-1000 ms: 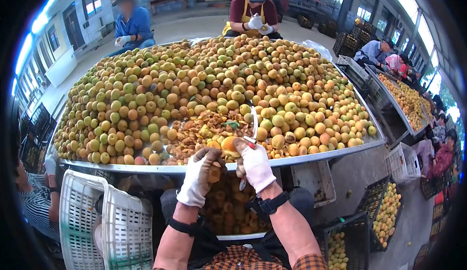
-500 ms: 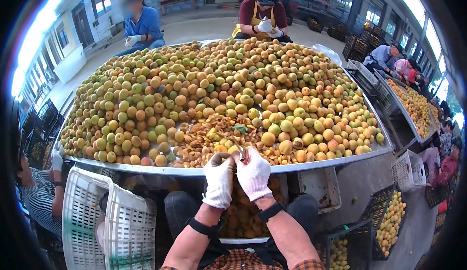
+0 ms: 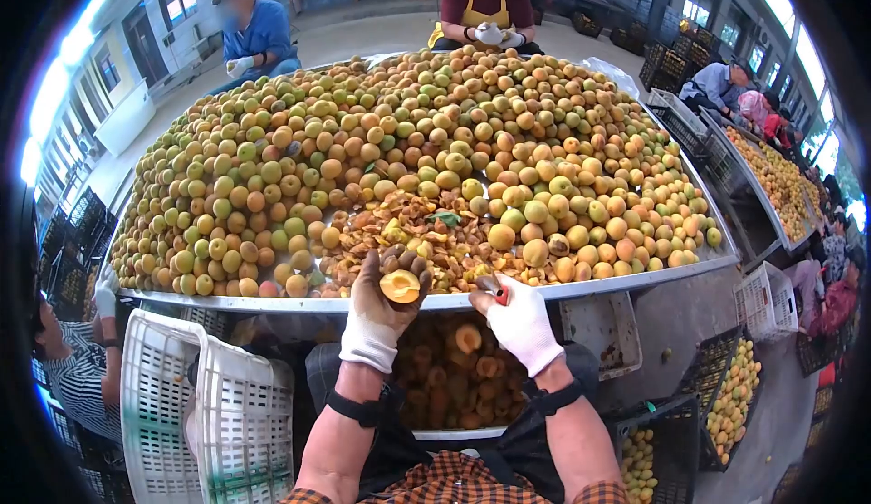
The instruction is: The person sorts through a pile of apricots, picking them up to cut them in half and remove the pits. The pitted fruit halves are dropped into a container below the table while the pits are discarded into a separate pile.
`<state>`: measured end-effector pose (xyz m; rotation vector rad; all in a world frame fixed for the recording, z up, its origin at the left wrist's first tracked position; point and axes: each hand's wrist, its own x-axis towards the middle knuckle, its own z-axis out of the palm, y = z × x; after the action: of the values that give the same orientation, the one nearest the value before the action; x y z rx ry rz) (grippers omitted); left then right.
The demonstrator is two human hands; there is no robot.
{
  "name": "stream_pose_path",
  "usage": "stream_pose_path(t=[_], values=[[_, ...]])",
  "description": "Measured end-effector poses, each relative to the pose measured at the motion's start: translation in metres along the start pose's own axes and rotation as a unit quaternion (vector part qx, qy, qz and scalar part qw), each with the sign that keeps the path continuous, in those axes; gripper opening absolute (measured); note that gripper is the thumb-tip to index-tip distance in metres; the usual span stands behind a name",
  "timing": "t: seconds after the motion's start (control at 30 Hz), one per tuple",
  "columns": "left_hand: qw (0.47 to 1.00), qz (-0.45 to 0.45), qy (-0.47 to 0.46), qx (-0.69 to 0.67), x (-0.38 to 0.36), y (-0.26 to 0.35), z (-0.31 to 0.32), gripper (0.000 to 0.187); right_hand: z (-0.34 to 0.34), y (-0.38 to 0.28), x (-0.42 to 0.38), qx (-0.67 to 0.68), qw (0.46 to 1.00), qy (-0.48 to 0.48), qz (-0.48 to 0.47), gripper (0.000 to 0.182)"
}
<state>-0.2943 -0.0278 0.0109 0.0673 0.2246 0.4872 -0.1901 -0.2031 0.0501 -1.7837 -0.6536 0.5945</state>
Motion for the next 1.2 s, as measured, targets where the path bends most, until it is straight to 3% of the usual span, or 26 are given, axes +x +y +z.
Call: stream_pose_path(t=[0.03, 0.07, 0.13, 0.17, 0.2, 0.23, 0.27, 0.33, 0.37, 0.4, 0.43, 0.47, 0.53, 0.6, 0.63, 0.67, 0.73, 0.8, 0.83, 0.9, 0.93, 0.97, 1.03, 1.07, 1.13, 1.2], values=[[0.997, -0.024, -0.067, -0.040, -0.001, -0.006, -0.002, 0.030, 0.005, -0.019, -0.006, 0.058, 0.996, -0.006, 0.062, 0.024], [0.997, -0.019, -0.047, -0.053, -0.007, -0.012, 0.006, 0.020, 0.013, -0.029, -0.010, 0.076, 0.994, -0.009, 0.072, 0.026], [0.997, 0.064, 0.003, 0.050, -0.007, -0.026, -0.001, 0.026, 0.035, -0.018, -0.007, 0.094, 0.993, -0.061, 0.028, 0.026], [0.999, 0.036, -0.009, 0.031, -0.003, -0.028, -0.011, 0.035, 0.042, -0.027, -0.010, 0.129, 0.988, -0.058, 0.057, 0.025], [0.991, 0.084, -0.004, 0.102, -0.012, -0.035, 0.002, 0.034, 0.048, -0.035, -0.013, 0.165, 0.981, -0.057, 0.086, 0.024], [0.987, 0.088, 0.002, 0.134, -0.017, -0.036, 0.007, 0.033, 0.057, -0.023, -0.009, 0.252, 0.963, -0.030, 0.094, 0.017], [0.982, 0.093, 0.010, 0.166, -0.020, -0.035, 0.009, 0.032, 0.056, -0.021, -0.009, 0.252, 0.963, -0.031, 0.095, 0.017], [0.983, 0.116, 0.032, 0.139, -0.021, -0.024, 0.016, 0.033, 0.052, -0.018, -0.011, 0.350, 0.919, -0.039, 0.178, 0.013], [0.973, 0.169, 0.011, 0.156, -0.011, -0.009, 0.007, 0.040, 0.045, -0.018, -0.012, 0.383, 0.906, -0.061, 0.169, 0.012], [0.937, 0.213, 0.065, 0.269, -0.006, 0.007, 0.014, 0.049, 0.037, -0.015, -0.012, 0.379, 0.905, -0.079, 0.175, 0.013], [0.768, 0.313, 0.114, 0.548, -0.009, 0.011, 0.020, 0.057, 0.034, -0.018, -0.013, 0.283, 0.942, -0.060, 0.170, 0.012], [0.654, 0.340, 0.108, 0.667, 0.004, 0.028, -0.005, 0.061, 0.031, -0.022, -0.016, 0.183, 0.968, -0.039, 0.167, 0.012], [0.522, 0.388, 0.157, 0.743, -0.007, 0.030, 0.000, 0.061, 0.020, -0.014, -0.019, 0.265, 0.954, -0.020, 0.139, 0.017], [0.682, 0.336, 0.093, 0.643, -0.018, 0.018, -0.007, 0.056, 0.007, -0.010, -0.019, 0.422, 0.903, -0.020, 0.074, 0.028], [0.727, 0.281, 0.092, 0.619, -0.028, 0.011, -0.009, 0.047, 0.005, -0.012, -0.018, 0.491, 0.869, 0.016, 0.067, 0.029], [0.737, 0.238, 0.079, 0.628, -0.045, 0.000, 0.010, 0.038, 0.004, -0.020, -0.018, 0.556, 0.827, 0.050, 0.059, 0.030], [0.765, 0.156, 0.063, 0.621, -0.063, -0.012, 0.012, 0.028, -0.003, -0.014, -0.015, 0.655, 0.754, 0.015, 0.038, 0.038], [0.801, 0.122, 0.034, 0.585, -0.068, -0.022, 0.003, 0.023, 0.001, -0.048, -0.028, 0.651, 0.745, 0.122, 0.080, 0.050], [0.815, 0.110, 0.031, 0.568, -0.071, -0.025, 0.002, 0.023, 0.001, -0.052, -0.032, 0.652, 0.744, 0.122, 0.079, 0.050], [0.828, 0.096, 0.027, 0.552, -0.076, -0.029, -0.001, 0.023, 0.001, -0.052, -0.042, 0.577, 0.813, 0.073, 0.018, 0.062], [0.848, 0.087, 0.037, 0.522, -0.077, -0.030, -0.003, 0.022, 0.003, -0.050, -0.045, 0.527, 0.845, 0.093, 0.007, 0.070], [0.867, 0.078, 0.048, 0.490, -0.078, -0.031, -0.004, 0.021, -0.003, -0.049, -0.051, 0.489, 0.871, 0.043, 0.014, 0.072], [0.863, 0.081, 0.052, 0.495, -0.085, -0.032, -0.001, 0.021, -0.007, -0.053, -0.063, 0.449, 0.893, -0.012, 0.031, 0.079], [0.861, 0.086, 0.056, 0.498, -0.087, -0.033, -0.001, 0.020, -0.007, -0.061, -0.072, 0.496, 0.867, -0.010, 0.053, 0.076], [0.863, 0.072, 0.062, 0.497, -0.091, -0.033, -0.001, 0.020, -0.008, -0.078, -0.093, 0.644, 0.763, -0.036, 0.044, 0.071], [0.858, 0.086, 0.053, 0.503, -0.092, -0.035, -0.007, 0.020, -0.004, -0.104, -0.112, 0.731, 0.674, -0.092, -0.053, 0.073]])
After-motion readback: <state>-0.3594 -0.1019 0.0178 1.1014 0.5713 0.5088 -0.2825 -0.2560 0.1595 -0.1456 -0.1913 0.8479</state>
